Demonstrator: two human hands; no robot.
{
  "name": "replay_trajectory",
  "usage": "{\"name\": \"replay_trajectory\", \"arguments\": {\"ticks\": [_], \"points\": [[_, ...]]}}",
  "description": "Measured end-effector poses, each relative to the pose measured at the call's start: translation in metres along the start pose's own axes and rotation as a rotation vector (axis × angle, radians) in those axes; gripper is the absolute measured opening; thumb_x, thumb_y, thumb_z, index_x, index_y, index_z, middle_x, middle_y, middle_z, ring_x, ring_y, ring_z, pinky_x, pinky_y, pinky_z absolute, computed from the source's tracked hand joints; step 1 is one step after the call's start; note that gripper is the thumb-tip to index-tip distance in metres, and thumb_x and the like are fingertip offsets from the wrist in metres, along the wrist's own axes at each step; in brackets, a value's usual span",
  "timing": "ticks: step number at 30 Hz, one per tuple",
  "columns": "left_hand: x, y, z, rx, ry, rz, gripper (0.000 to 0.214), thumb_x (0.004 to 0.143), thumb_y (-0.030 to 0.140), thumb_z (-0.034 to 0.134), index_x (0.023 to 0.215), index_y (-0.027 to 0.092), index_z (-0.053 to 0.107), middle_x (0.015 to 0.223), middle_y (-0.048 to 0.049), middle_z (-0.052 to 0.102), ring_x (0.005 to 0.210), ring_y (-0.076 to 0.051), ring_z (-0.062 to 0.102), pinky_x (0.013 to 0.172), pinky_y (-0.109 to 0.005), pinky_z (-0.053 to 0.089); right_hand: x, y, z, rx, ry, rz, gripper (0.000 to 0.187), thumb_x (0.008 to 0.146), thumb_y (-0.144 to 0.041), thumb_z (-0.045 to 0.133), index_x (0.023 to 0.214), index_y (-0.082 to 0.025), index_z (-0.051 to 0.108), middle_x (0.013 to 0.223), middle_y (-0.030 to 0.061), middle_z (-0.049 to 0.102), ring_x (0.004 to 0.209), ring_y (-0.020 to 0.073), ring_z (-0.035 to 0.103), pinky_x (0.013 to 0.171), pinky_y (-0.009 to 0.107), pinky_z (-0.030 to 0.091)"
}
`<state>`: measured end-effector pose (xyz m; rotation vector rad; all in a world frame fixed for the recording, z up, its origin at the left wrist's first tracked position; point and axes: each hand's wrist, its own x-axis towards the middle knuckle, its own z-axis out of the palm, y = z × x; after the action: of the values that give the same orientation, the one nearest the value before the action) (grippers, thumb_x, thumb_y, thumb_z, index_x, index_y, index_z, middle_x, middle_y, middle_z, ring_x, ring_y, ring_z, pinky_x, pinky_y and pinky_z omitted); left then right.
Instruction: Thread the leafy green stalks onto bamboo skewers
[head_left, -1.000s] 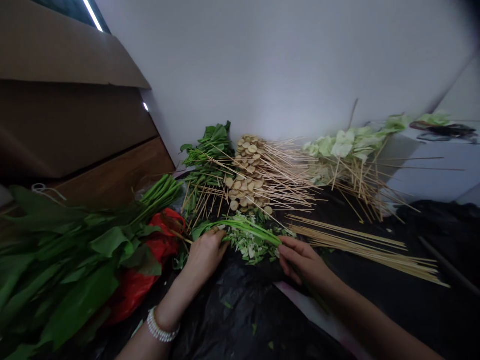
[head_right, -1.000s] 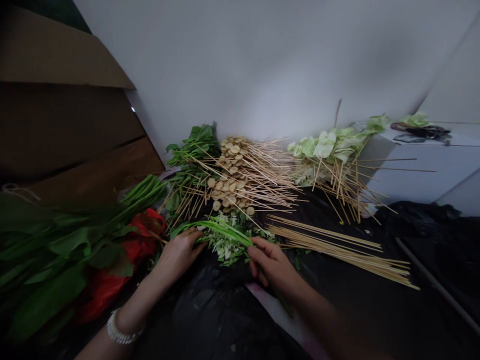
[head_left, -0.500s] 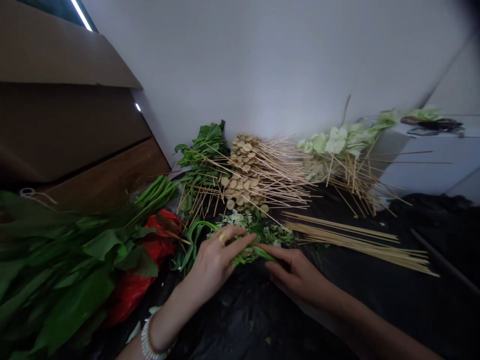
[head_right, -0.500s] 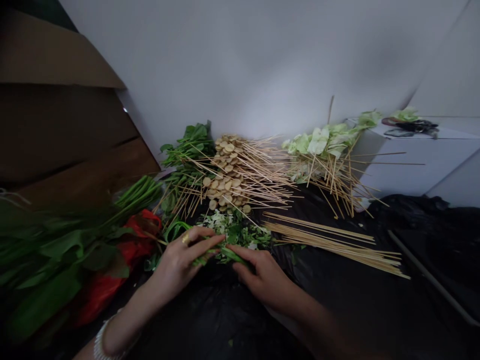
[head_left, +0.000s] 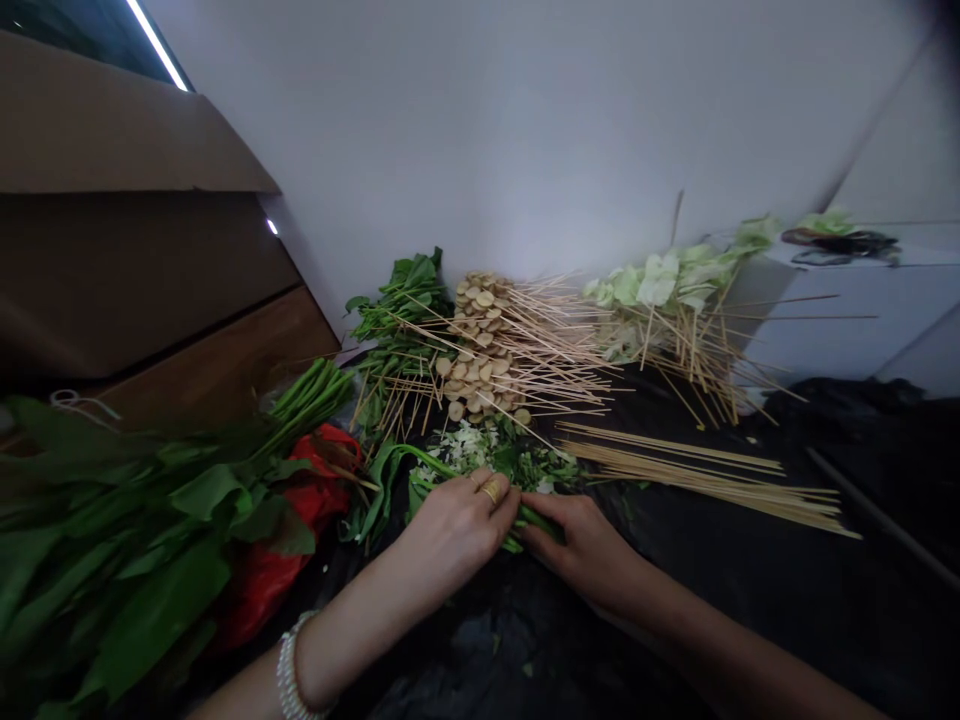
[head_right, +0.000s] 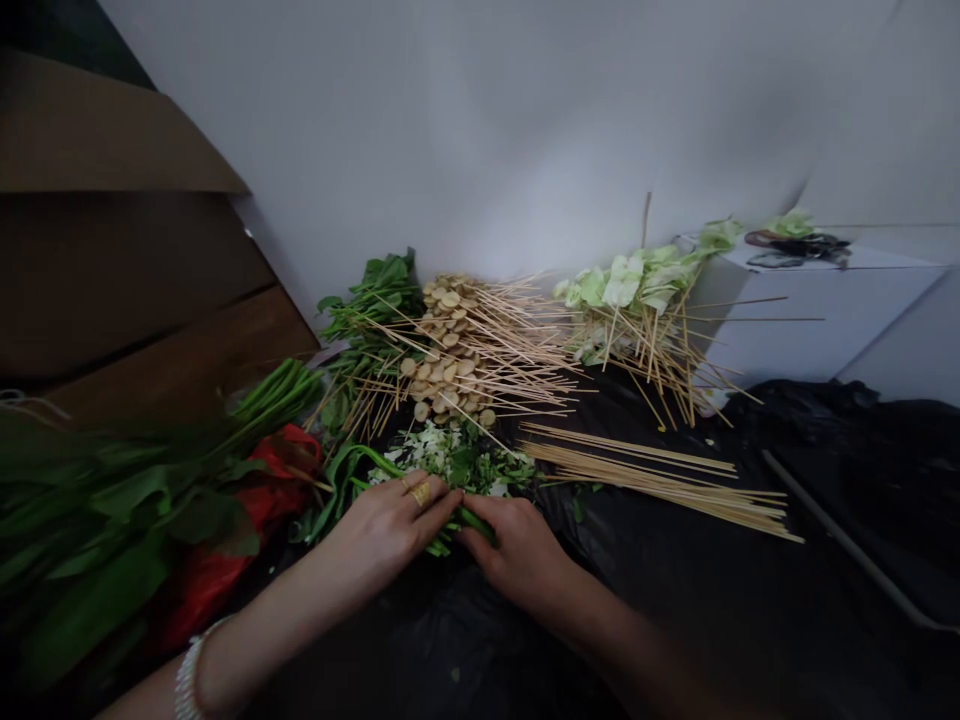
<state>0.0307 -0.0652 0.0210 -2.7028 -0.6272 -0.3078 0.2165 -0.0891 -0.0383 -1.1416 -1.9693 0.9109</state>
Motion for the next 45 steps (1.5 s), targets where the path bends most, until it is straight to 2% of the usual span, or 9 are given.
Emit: {"name": "replay_trajectory", "arguments": {"ticks": [5,12,18,22,25,30,35,40,45], "points": [[-0.001,-0.003,0.009,-0.032,-0.031,0.007,0.003,0.089,0.014,0.060,0.087,0.012,0.061,0.082,-0.0062,0.061,0.076,-0.021,0.057,0.062,-0.031,0.048,0.000,0.004,0.003,-0.029,-0.019,-0.031,0.015,0.090,-0.019,0.049,0.080,-0.017,0.060,0.075,0.0030,0.065,0.069,0.0161,0.058,0.065,0.026,0.037],[-0.001,0.000,0.016,-0.360,0.023,-0.316,0.006,0.086,0.019,0.067,0.086,0.016,0.062,0.085,-0.0034,0.059,0.077,-0.017,0.059,0.065,-0.025,0.047,0.004,-0.003,-0.004,0.042,0.023,-0.038,0.020,0.093,-0.022,0.048,0.079,-0.017,0.062,0.071,0.0006,0.062,0.066,0.0141,0.055,0.062,0.025,0.037],[-0.005,-0.041,0.002,-0.490,0.498,-0.724,0.013,0.087,0.019,0.055,0.082,0.017,0.067,0.076,-0.0016,0.060,0.070,-0.014,0.056,0.066,-0.025,0.044,0.000,0.000,-0.009,0.122,0.030,0.015,0.018,0.092,-0.027,0.051,0.089,-0.018,0.066,0.074,0.0019,0.066,0.070,0.0154,0.060,0.067,0.026,0.041],[-0.020,-0.068,-0.004,-1.026,0.706,-0.998,0.020,0.088,0.036,0.056,0.086,0.018,0.064,0.073,0.0008,0.057,0.058,-0.010,0.048,0.053,-0.021,0.039,0.003,0.003,-0.017,0.612,-0.019,0.160,0.022,0.089,-0.037,0.057,0.098,-0.017,0.061,0.064,-0.0020,0.062,0.048,0.0097,0.050,0.047,0.021,0.036],[-0.030,-0.073,0.002,-1.481,0.829,-1.024,0.027,0.079,0.042,0.070,0.085,0.018,0.057,0.073,0.0021,0.055,0.059,-0.010,0.049,0.051,-0.019,0.042,0.006,0.006,-0.024,0.938,-0.086,0.182,0.031,0.080,-0.041,0.068,0.096,-0.016,0.061,0.070,0.0005,0.067,0.045,0.0085,0.052,0.043,0.020,0.036],[-0.039,-0.076,0.006,-1.751,0.919,-0.992,0.033,0.073,0.036,0.078,0.086,0.020,0.052,0.063,0.0059,0.048,0.061,-0.010,0.052,0.056,-0.020,0.049,0.011,0.012,-0.024,0.889,-0.071,0.273,0.041,0.083,-0.050,0.067,0.102,-0.014,0.063,0.039,-0.0119,0.041,0.029,0.0038,0.027,0.033,0.016,0.019],[-0.044,-0.077,0.008,-1.578,0.876,-0.928,0.028,0.078,0.041,0.074,0.085,0.018,0.060,0.053,0.0093,0.038,0.042,-0.004,0.028,0.040,-0.015,0.026,0.014,0.017,-0.027,1.001,-0.031,0.281,0.040,0.088,-0.052,0.062,0.103,-0.014,0.061,0.038,-0.0115,0.042,0.028,0.0046,0.024,0.031,0.017,0.020],[-0.043,-0.071,0.021,-1.079,0.647,-1.015,0.023,0.073,0.034,0.077,0.083,0.014,0.071,0.065,0.0007,0.061,0.058,-0.010,0.052,0.054,-0.020,0.040,0.014,0.020,-0.032,1.086,-0.059,0.287,0.036,0.091,-0.048,0.058,0.105,-0.015,0.060,0.040,-0.0107,0.043,0.028,0.0048,0.024,0.031,0.017,0.018],[-0.042,-0.068,0.033,-0.571,0.736,-0.992,0.016,0.080,0.033,0.070,0.083,0.017,0.073,0.079,-0.0026,0.067,0.075,-0.016,0.061,0.074,-0.028,0.048,0.013,0.020,-0.029,1.133,-0.066,0.271,0.033,0.093,-0.046,0.057,0.104,-0.015,0.060,0.041,-0.0101,0.043,0.029,0.0046,0.024,0.032,0.017,0.019]]}}
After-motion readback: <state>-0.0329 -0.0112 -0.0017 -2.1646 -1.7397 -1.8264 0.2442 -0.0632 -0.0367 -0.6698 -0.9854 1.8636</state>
